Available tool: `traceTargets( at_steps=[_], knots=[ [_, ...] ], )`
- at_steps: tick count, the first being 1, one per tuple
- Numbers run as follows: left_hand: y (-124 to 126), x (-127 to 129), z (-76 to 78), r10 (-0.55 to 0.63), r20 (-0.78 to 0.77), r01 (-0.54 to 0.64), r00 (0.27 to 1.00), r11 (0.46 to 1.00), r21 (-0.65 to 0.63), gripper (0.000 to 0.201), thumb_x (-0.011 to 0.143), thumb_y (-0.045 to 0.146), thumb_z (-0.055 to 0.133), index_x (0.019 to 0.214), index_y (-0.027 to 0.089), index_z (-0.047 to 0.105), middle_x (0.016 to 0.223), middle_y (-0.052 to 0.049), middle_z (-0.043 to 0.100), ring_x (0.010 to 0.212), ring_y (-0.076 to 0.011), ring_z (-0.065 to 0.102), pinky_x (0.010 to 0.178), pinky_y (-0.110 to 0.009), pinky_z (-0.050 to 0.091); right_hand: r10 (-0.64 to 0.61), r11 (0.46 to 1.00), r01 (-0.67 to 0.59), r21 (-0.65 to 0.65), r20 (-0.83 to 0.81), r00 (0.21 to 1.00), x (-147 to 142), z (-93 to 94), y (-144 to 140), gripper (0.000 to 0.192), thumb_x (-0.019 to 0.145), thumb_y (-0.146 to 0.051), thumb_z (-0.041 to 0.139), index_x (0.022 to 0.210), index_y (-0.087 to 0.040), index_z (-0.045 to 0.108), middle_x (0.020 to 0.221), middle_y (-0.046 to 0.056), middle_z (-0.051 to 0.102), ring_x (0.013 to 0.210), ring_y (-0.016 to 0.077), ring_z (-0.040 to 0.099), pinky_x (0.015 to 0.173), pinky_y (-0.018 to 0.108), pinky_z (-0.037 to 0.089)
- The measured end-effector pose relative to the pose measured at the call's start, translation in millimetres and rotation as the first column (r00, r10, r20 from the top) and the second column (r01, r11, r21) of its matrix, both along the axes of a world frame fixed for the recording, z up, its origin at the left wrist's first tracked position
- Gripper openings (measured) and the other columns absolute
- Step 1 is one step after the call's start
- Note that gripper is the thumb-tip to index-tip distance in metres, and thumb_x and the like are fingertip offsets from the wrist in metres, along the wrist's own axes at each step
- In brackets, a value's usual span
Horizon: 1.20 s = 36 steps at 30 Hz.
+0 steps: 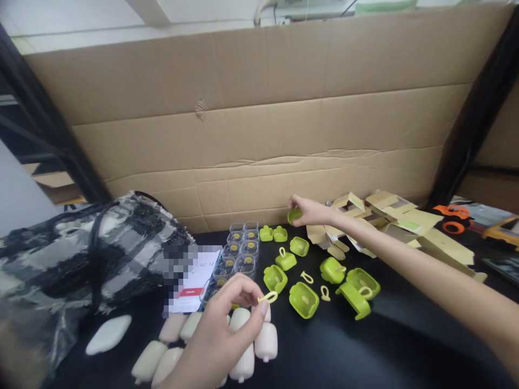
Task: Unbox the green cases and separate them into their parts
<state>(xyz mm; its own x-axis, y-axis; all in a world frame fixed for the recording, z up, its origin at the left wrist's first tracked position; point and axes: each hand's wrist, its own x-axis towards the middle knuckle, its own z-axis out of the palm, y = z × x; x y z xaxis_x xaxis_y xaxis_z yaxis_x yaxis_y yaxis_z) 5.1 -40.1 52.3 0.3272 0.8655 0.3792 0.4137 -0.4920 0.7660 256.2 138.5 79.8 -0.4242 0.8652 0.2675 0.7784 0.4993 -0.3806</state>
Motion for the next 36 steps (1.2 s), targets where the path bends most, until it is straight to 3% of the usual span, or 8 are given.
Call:
traceTargets(
  at_steps=[3, 6, 9, 13, 20, 30, 36],
  knots=[
    [0, -1, -1.6, 0.007, -0.094, 0.006, 0.996, 0.989, 0.145, 0.009, 0.08, 0.014, 0.049, 0.074, 0.021, 0.05, 0.077, 0.001, 0.055, 0.075, -0.0156, 0.056, 0.068, -0.028, 0.041, 0.052, 0.985, -0.038, -0.169, 0.076, 0.996, 1, -13.8, 31, 0.03, 0.081, -0.024, 0.065, 0.107, -0.013, 0.056, 0.102, 0.007, 0.061, 0.088, 0.0193, 0.06, 0.077, 0.036, 0.051],
    [2, -2, -2.8, 0.024, -0.11, -0.003, 0.994, 0.981, 0.192, 0.009, 0.08, 0.014, 0.048, 0.075, 0.021, 0.049, 0.078, 0.001, 0.056, 0.077, -0.016, 0.057, 0.069, -0.029, 0.042, 0.123, 0.952, -0.084, -0.294, 0.115, 0.986, 0, -24.7, 43, 0.028, 0.091, -0.031, 0.054, 0.114, -0.015, 0.055, 0.111, 0.007, 0.06, 0.091, 0.0186, 0.061, 0.076, 0.039, 0.053],
    [3, -3, -2.4, 0.032, -0.108, -0.01, 0.994, 0.98, 0.199, 0.01, 0.08, 0.013, 0.049, 0.074, 0.021, 0.049, 0.078, 0.001, 0.057, 0.077, -0.0158, 0.057, 0.069, -0.029, 0.043, 0.176, 0.926, -0.122, -0.356, 0.123, 0.977, -1, -29.6, 48, 0.04, 0.083, -0.031, 0.065, 0.118, -0.015, 0.055, 0.112, 0.009, 0.061, 0.094, 0.0208, 0.062, 0.082, 0.04, 0.051],
    [2, -3, -2.0, 0.031, -0.1, -0.01, 0.995, 0.979, 0.206, 0.01, 0.079, 0.013, 0.049, 0.074, 0.022, 0.049, 0.078, 0.001, 0.057, 0.076, -0.0158, 0.058, 0.068, -0.028, 0.043, 0.212, 0.915, -0.149, -0.375, 0.132, 0.968, -5, -31.2, 53, 0.068, 0.064, -0.037, 0.079, 0.123, -0.014, 0.054, 0.116, 0.011, 0.061, 0.104, 0.0277, 0.059, 0.091, 0.038, 0.047],
    [1, -2, -2.1, 0.037, -0.1, -0.016, 0.994, 0.978, 0.207, 0.011, 0.079, 0.013, 0.049, 0.072, 0.022, 0.049, 0.076, 0.001, 0.057, 0.074, -0.0157, 0.058, 0.066, -0.028, 0.043, 0.26, 0.895, -0.158, -0.417, 0.2, 0.945, -11, -33.0, 57, 0.029, 0.09, -0.032, 0.055, 0.114, -0.015, 0.056, 0.114, 0.007, 0.06, 0.096, 0.021, 0.061, 0.08, 0.041, 0.051],
    [1, -2, -0.7, 0.03, -0.115, -0.01, 0.993, 0.986, 0.169, 0.009, 0.079, 0.014, 0.049, 0.073, 0.021, 0.049, 0.075, 0.0, 0.055, 0.072, -0.0157, 0.056, 0.066, -0.028, 0.043, 0.257, 0.904, -0.132, -0.406, 0.273, 0.927, -9, -22.5, 55, 0.034, 0.089, -0.03, 0.057, 0.119, -0.016, 0.054, 0.121, 0.009, 0.056, 0.105, 0.0234, 0.057, 0.086, 0.045, 0.049],
    [1, -2, 0.1, 0.028, -0.13, -0.01, 0.991, 0.99, 0.138, 0.01, 0.079, 0.013, 0.048, 0.073, 0.021, 0.049, 0.076, 0.001, 0.056, 0.074, -0.0157, 0.057, 0.067, -0.028, 0.043, 0.3, 0.874, -0.107, -0.474, 0.353, 0.886, 4, -16.3, 57, 0.03, 0.09, -0.032, 0.056, 0.114, -0.015, 0.057, 0.114, 0.007, 0.059, 0.096, 0.0215, 0.061, 0.08, 0.04, 0.052]
  ],
)
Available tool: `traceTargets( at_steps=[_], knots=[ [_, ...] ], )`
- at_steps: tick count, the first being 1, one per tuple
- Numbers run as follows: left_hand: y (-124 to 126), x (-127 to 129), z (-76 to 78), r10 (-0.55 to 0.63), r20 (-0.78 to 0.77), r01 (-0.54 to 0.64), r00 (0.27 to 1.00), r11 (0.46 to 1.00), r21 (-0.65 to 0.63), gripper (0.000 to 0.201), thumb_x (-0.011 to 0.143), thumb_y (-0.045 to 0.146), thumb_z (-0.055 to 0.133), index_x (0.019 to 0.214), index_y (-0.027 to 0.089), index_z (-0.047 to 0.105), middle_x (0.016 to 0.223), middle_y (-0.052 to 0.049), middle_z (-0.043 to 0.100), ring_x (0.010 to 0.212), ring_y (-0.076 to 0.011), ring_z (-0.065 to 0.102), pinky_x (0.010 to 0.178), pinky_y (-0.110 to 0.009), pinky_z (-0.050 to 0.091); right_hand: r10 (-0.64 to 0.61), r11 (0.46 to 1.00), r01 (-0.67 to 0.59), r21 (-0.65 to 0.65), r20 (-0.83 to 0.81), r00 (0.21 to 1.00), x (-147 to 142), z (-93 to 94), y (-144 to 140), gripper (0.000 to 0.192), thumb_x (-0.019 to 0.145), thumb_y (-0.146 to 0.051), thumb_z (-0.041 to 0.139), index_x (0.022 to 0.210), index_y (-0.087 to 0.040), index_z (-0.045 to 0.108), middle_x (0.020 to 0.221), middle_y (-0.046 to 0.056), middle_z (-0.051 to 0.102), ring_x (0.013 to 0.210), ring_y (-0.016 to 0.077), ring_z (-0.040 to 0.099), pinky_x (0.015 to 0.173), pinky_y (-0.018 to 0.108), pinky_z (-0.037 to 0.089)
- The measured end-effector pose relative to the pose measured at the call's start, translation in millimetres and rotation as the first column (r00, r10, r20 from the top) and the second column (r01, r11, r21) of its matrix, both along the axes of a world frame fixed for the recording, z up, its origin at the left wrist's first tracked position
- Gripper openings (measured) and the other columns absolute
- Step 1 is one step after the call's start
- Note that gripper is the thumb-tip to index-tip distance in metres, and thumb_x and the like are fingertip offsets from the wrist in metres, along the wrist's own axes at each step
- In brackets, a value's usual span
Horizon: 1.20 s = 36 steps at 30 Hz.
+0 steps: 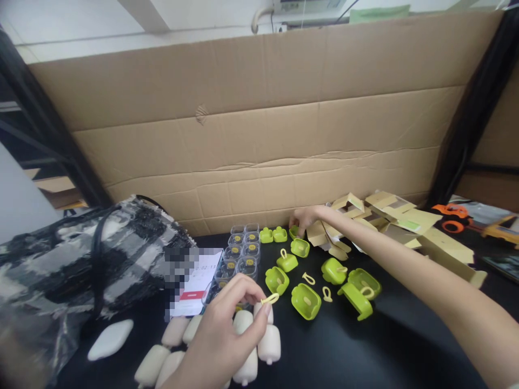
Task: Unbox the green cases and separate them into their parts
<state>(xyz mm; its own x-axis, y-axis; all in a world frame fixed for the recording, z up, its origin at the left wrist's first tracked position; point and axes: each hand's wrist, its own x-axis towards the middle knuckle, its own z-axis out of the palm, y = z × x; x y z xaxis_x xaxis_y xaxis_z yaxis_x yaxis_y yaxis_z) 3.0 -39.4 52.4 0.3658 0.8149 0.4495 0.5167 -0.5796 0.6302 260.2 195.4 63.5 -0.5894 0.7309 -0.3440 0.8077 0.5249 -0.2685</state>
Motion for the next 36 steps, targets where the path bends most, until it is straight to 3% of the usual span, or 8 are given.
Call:
traceTargets(
  at_steps=[4, 11, 19, 23, 27, 32, 34, 36],
  knots=[
    [-2, 0, 3.8, -0.008, -0.049, 0.007, 0.999, 1.0, -0.017, 0.009, 0.081, 0.013, 0.049, 0.075, 0.02, 0.049, 0.081, -0.001, 0.057, 0.079, -0.0173, 0.057, 0.071, -0.03, 0.044, -0.003, 0.999, 0.005, 0.05, -0.026, 1.0, -5, -0.1, -3, 0.03, 0.089, -0.033, 0.057, 0.113, -0.014, 0.057, 0.112, 0.007, 0.061, 0.095, 0.0211, 0.061, 0.08, 0.041, 0.052],
    [1, 8, 2.0, -0.108, -0.358, 0.101, 0.928, 0.994, -0.039, 0.01, 0.083, 0.015, 0.052, 0.086, 0.017, 0.061, 0.092, -0.008, 0.061, 0.09, -0.0252, 0.055, 0.079, -0.04, 0.047, 0.024, 0.961, 0.023, 0.276, -0.164, 0.986, -9, 16.4, -43, 0.036, 0.079, -0.024, 0.059, 0.114, -0.017, 0.063, 0.114, 0.009, 0.065, 0.103, 0.0241, 0.06, 0.09, 0.033, 0.045],
    [7, 26, 0.7, -0.076, -0.506, 0.124, 0.859, 0.99, 0.061, 0.024, 0.083, 0.009, 0.045, 0.092, 0.016, 0.067, 0.092, -0.011, 0.061, 0.089, -0.0283, 0.052, 0.079, -0.046, 0.047, 0.075, 0.932, -0.056, 0.359, -0.04, 0.996, -12, 2.4, -96, 0.058, 0.06, -0.018, 0.065, 0.117, -0.015, 0.061, 0.114, 0.015, 0.061, 0.1, 0.0309, 0.06, 0.085, 0.04, 0.047],
    [8, 29, 3.9, -0.108, -0.397, 0.132, 0.912, 0.991, 0.033, 0.028, 0.085, 0.012, 0.044, 0.107, 0.014, 0.061, 0.1, -0.011, 0.06, 0.097, -0.0272, 0.052, 0.086, -0.046, 0.045, 0.082, 0.908, -0.062, 0.413, -0.032, 0.996, -11, -4.8, -99, 0.045, 0.059, -0.013, 0.064, 0.103, -0.018, 0.067, 0.101, 0.011, 0.066, 0.1, 0.0304, 0.059, 0.083, 0.038, 0.046],
    [9, 29, 9.9, -0.103, -0.194, 0.104, 0.976, 0.995, -0.007, 0.021, 0.087, 0.013, 0.043, 0.096, 0.017, 0.062, 0.092, -0.008, 0.062, 0.091, -0.0228, 0.055, 0.083, -0.04, 0.046, 0.064, 0.874, -0.003, 0.486, -0.11, 0.992, -3, 0.5, -100, 0.029, 0.066, -0.006, 0.054, 0.087, -0.021, 0.067, 0.087, 0.006, 0.068, 0.089, 0.0242, 0.062, 0.076, 0.032, 0.045],
    [5, 26, 9.3, -0.09, 0.105, 0.103, 0.99, 0.986, -0.129, 0.019, 0.087, 0.023, 0.046, 0.088, 0.022, 0.064, 0.08, -0.003, 0.065, 0.076, -0.0181, 0.059, 0.071, -0.031, 0.048, 0.034, 0.807, 0.147, 0.573, -0.292, 0.956, -11, 15.2, -129, 0.022, 0.075, -0.014, 0.053, 0.095, -0.02, 0.057, 0.091, 0.005, 0.064, 0.077, 0.0188, 0.06, 0.068, 0.03, 0.046],
    [2, 27, 4.5, -0.059, 0.221, 0.119, 0.974, 0.956, -0.27, 0.023, 0.088, 0.032, 0.046, 0.092, 0.024, 0.067, 0.083, -0.003, 0.068, 0.074, -0.0174, 0.061, 0.064, -0.028, 0.047, 0.049, 0.792, 0.24, 0.562, -0.45, 0.892, -23, 15.9, -150, 0.021, 0.078, -0.015, 0.05, 0.098, -0.019, 0.051, 0.089, 0.004, 0.062, 0.072, 0.0163, 0.058, 0.067, 0.03, 0.047],
    [0, 28, -1.3, -0.003, 0.287, 0.123, 0.958, 0.907, -0.402, 0.028, 0.088, 0.039, 0.045, 0.099, 0.024, 0.067, 0.084, -0.004, 0.069, 0.068, -0.0157, 0.061, 0.055, -0.025, 0.045, 0.104, 0.813, 0.306, 0.495, -0.641, 0.761, -37, 13.3, -172, 0.02, 0.078, -0.013, 0.049, 0.096, -0.021, 0.048, 0.088, 0.002, 0.06, 0.073, 0.0153, 0.057, 0.067, 0.029, 0.048]
  ],
)
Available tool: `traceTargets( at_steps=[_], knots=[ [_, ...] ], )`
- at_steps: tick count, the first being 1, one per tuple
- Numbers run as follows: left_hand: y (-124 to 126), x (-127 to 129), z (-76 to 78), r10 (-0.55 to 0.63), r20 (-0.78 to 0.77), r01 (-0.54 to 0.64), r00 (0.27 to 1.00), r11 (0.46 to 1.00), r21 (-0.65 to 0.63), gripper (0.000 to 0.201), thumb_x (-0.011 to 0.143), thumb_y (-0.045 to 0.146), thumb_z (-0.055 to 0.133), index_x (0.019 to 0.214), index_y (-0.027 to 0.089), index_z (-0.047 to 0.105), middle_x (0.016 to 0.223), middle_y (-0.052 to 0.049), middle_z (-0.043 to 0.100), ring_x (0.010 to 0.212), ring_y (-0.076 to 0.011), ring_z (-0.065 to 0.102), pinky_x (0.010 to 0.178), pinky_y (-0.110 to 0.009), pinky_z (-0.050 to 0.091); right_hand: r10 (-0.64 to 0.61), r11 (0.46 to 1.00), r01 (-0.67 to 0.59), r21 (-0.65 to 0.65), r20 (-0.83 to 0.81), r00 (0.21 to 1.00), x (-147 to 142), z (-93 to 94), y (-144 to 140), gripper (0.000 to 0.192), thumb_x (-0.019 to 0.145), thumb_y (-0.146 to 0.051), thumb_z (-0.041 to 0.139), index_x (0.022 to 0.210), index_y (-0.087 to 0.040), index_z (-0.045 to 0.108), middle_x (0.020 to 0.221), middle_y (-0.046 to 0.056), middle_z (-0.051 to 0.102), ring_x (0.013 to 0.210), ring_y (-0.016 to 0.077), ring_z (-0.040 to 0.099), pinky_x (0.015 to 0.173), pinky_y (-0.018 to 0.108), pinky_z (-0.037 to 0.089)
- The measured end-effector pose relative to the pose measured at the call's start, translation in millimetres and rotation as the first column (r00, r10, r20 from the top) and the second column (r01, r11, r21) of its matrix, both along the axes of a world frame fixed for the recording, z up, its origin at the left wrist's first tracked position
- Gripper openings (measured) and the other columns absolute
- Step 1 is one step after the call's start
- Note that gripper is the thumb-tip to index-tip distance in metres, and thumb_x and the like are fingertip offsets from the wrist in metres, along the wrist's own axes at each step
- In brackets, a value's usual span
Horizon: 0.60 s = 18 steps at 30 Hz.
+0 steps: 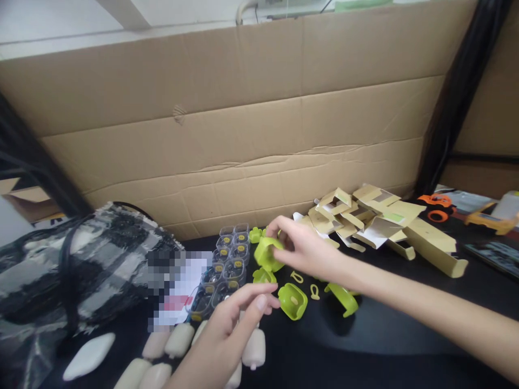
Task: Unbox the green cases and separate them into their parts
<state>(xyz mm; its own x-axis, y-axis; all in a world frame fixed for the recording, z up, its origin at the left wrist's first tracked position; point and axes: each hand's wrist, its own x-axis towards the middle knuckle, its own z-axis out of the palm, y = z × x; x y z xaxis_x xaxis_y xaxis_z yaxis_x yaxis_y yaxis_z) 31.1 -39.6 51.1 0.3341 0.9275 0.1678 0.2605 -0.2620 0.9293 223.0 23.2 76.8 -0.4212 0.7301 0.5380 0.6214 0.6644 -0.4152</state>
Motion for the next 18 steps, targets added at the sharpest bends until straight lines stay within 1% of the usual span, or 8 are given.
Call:
traceTargets(
  at_steps=[2, 4, 6, 8, 10, 12, 15, 18],
  knots=[
    [0, 1, -4.4, -0.011, 0.004, 0.011, 1.0, 0.994, -0.106, 0.032, 0.087, 0.044, 0.046, 0.096, 0.021, 0.067, 0.078, -0.003, 0.066, 0.057, -0.0128, 0.055, 0.049, -0.023, 0.041, 0.079, 0.997, -0.081, -0.014, -0.126, 0.989, -12, -3.2, -20, 0.025, 0.074, -0.009, 0.053, 0.094, -0.022, 0.047, 0.089, 0.002, 0.058, 0.078, 0.0158, 0.057, 0.07, 0.03, 0.049],
    [2, 0, -5.5, -0.029, 0.012, 0.031, 0.999, 0.988, -0.153, 0.031, 0.086, 0.044, 0.048, 0.089, 0.018, 0.066, 0.071, -0.002, 0.062, 0.054, -0.0114, 0.051, 0.05, -0.023, 0.041, 0.136, 0.991, -0.136, 0.013, -0.144, 0.98, -18, -4.2, -34, 0.032, 0.071, -0.006, 0.056, 0.096, -0.024, 0.046, 0.095, 0.002, 0.057, 0.086, 0.0172, 0.057, 0.075, 0.03, 0.049],
    [4, -1, -3.2, -0.036, 0.054, 0.044, 0.998, 0.988, -0.145, 0.025, 0.085, 0.04, 0.051, 0.09, 0.018, 0.062, 0.074, -0.002, 0.061, 0.063, -0.0128, 0.054, 0.06, -0.025, 0.045, 0.184, 0.982, -0.174, 0.075, -0.154, 0.971, -19, -2.5, -42, 0.033, 0.072, -0.006, 0.058, 0.097, -0.025, 0.046, 0.1, 0.003, 0.057, 0.093, 0.0178, 0.056, 0.078, 0.03, 0.048],
    [5, -2, 0.8, -0.029, 0.159, 0.049, 0.987, 0.992, -0.119, 0.025, 0.082, 0.033, 0.057, 0.103, 0.02, 0.056, 0.087, -0.003, 0.063, 0.076, -0.015, 0.057, 0.073, -0.029, 0.047, 0.216, 0.974, -0.199, 0.108, -0.192, 0.957, -19, 0.3, -44, 0.027, 0.077, -0.007, 0.056, 0.096, -0.025, 0.046, 0.101, 0.003, 0.057, 0.095, 0.0168, 0.057, 0.079, 0.028, 0.049],
    [4, -3, 4.5, -0.038, 0.296, 0.077, 0.954, 0.99, -0.119, 0.039, 0.079, 0.029, 0.061, 0.114, 0.022, 0.046, 0.098, -0.005, 0.063, 0.085, -0.0165, 0.06, 0.08, -0.032, 0.048, 0.224, 0.975, -0.214, 0.065, -0.239, 0.945, -18, 2.8, -45, 0.025, 0.079, -0.007, 0.054, 0.095, -0.025, 0.046, 0.097, 0.002, 0.057, 0.091, 0.0151, 0.058, 0.077, 0.026, 0.05],
    [3, -3, 6.8, -0.036, 0.409, 0.091, 0.912, 0.989, -0.117, 0.05, 0.079, 0.027, 0.062, 0.123, 0.026, 0.039, 0.104, -0.004, 0.062, 0.091, -0.0167, 0.061, 0.085, -0.033, 0.048, 0.206, 0.977, -0.213, 0.0, -0.269, 0.941, -19, 4.3, -44, 0.027, 0.076, -0.006, 0.055, 0.094, -0.025, 0.047, 0.094, 0.001, 0.058, 0.087, 0.0139, 0.058, 0.075, 0.025, 0.05],
    [3, -3, 7.9, -0.043, 0.468, 0.113, 0.883, 0.986, -0.123, 0.052, 0.078, 0.027, 0.066, 0.124, 0.028, 0.043, 0.1, -0.002, 0.062, 0.094, -0.016, 0.061, 0.089, -0.033, 0.047, 0.17, 0.98, -0.191, -0.056, -0.26, 0.95, -18, 6.7, -41, 0.026, 0.073, -0.006, 0.057, 0.091, -0.023, 0.05, 0.086, -0.001, 0.059, 0.08, 0.013, 0.057, 0.072, 0.024, 0.05],
    [4, -4, 8.1, -0.062, 0.54, 0.222, 0.839, 0.946, -0.236, 0.056, 0.072, 0.034, 0.073, 0.121, 0.023, 0.049, 0.093, -0.003, 0.065, 0.081, -0.0156, 0.065, 0.078, -0.03, 0.051, 0.177, 0.975, -0.203, -0.087, -0.242, 0.954, -14, 9.1, -36, 0.016, 0.077, -0.01, 0.058, 0.088, -0.022, 0.055, 0.083, 0.0, 0.061, 0.077, 0.0133, 0.058, 0.07, 0.024, 0.05]
  ],
)
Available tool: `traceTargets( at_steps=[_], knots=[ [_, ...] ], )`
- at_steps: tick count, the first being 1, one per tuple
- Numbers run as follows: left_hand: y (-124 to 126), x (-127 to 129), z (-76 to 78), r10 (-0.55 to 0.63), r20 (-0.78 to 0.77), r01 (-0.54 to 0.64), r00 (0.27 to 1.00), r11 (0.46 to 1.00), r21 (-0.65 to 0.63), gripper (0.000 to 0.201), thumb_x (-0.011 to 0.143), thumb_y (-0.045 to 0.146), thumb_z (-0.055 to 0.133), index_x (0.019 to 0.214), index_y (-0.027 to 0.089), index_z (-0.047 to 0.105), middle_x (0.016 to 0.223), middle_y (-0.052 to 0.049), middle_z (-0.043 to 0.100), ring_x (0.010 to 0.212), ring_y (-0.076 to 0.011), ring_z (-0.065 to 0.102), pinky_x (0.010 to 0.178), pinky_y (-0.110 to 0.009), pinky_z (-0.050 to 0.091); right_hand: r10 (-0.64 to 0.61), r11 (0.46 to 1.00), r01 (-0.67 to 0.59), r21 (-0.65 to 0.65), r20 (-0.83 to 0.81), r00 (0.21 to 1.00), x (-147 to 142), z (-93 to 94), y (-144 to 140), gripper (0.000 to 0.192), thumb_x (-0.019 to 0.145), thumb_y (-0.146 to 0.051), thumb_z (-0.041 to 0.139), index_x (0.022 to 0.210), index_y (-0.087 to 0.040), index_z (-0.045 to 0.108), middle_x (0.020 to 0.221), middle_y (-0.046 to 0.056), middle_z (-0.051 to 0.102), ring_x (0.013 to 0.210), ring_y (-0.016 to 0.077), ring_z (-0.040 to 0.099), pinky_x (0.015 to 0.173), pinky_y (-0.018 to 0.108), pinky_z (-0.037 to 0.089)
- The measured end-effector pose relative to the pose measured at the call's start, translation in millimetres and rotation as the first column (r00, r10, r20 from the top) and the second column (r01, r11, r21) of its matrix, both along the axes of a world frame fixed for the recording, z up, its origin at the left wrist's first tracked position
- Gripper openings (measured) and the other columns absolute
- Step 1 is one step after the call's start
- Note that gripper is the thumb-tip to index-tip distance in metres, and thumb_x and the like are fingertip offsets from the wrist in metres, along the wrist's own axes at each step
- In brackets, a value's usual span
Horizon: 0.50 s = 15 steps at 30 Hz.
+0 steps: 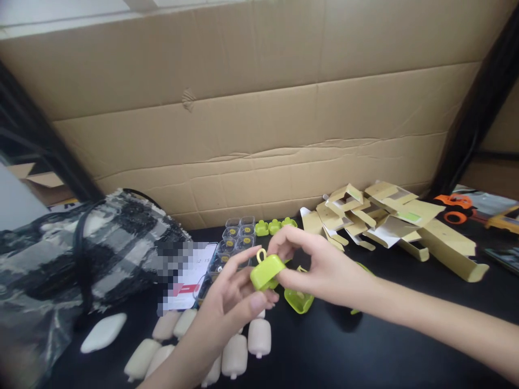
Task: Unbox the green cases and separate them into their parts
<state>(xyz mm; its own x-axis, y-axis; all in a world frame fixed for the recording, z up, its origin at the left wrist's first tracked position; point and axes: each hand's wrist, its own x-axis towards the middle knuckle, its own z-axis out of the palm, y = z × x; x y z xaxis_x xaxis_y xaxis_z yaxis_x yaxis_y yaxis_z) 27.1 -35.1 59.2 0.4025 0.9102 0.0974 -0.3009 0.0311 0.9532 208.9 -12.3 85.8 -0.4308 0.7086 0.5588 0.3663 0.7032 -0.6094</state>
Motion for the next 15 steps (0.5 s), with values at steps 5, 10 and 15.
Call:
traceTargets(
  at_steps=[5, 10, 15],
  knots=[
    [3, 0, 2.7, 0.016, 0.092, 0.0, 0.996, 0.985, -0.17, 0.03, 0.083, 0.036, 0.061, 0.105, 0.017, 0.052, 0.083, -0.005, 0.07, 0.069, -0.0156, 0.068, 0.069, -0.031, 0.054, 0.077, 0.997, -0.077, -0.021, 0.011, 0.997, -1, -6.4, 1, 0.024, 0.083, -0.015, 0.058, 0.105, -0.024, 0.054, 0.101, 0.003, 0.06, 0.095, 0.0164, 0.058, 0.082, 0.03, 0.049],
    [1, 0, 4.9, 0.163, 0.091, -0.155, 0.983, 0.984, -0.085, 0.015, 0.082, 0.029, 0.064, 0.082, 0.018, 0.055, 0.09, -0.004, 0.07, 0.082, -0.0161, 0.068, 0.073, -0.029, 0.055, -0.078, 0.996, 0.073, -0.047, -0.099, 0.992, -8, -17.9, -3, 0.021, 0.078, -0.018, 0.064, 0.088, -0.024, 0.046, 0.091, 0.001, 0.051, 0.086, 0.0159, 0.052, 0.075, 0.03, 0.046],
    [-3, 2, 2.6, 0.25, 0.091, -0.251, 0.964, 0.968, 0.002, 0.018, 0.077, 0.028, 0.07, 0.074, 0.016, 0.057, 0.103, -0.004, 0.067, 0.084, -0.0179, 0.069, 0.068, -0.028, 0.059, 0.001, 0.972, -0.067, -0.225, -0.282, 0.959, -11, -21.7, -2, 0.01, 0.08, -0.025, 0.065, 0.086, -0.021, 0.058, 0.089, 0.001, 0.052, 0.081, 0.015, 0.054, 0.073, 0.029, 0.048]
  ],
)
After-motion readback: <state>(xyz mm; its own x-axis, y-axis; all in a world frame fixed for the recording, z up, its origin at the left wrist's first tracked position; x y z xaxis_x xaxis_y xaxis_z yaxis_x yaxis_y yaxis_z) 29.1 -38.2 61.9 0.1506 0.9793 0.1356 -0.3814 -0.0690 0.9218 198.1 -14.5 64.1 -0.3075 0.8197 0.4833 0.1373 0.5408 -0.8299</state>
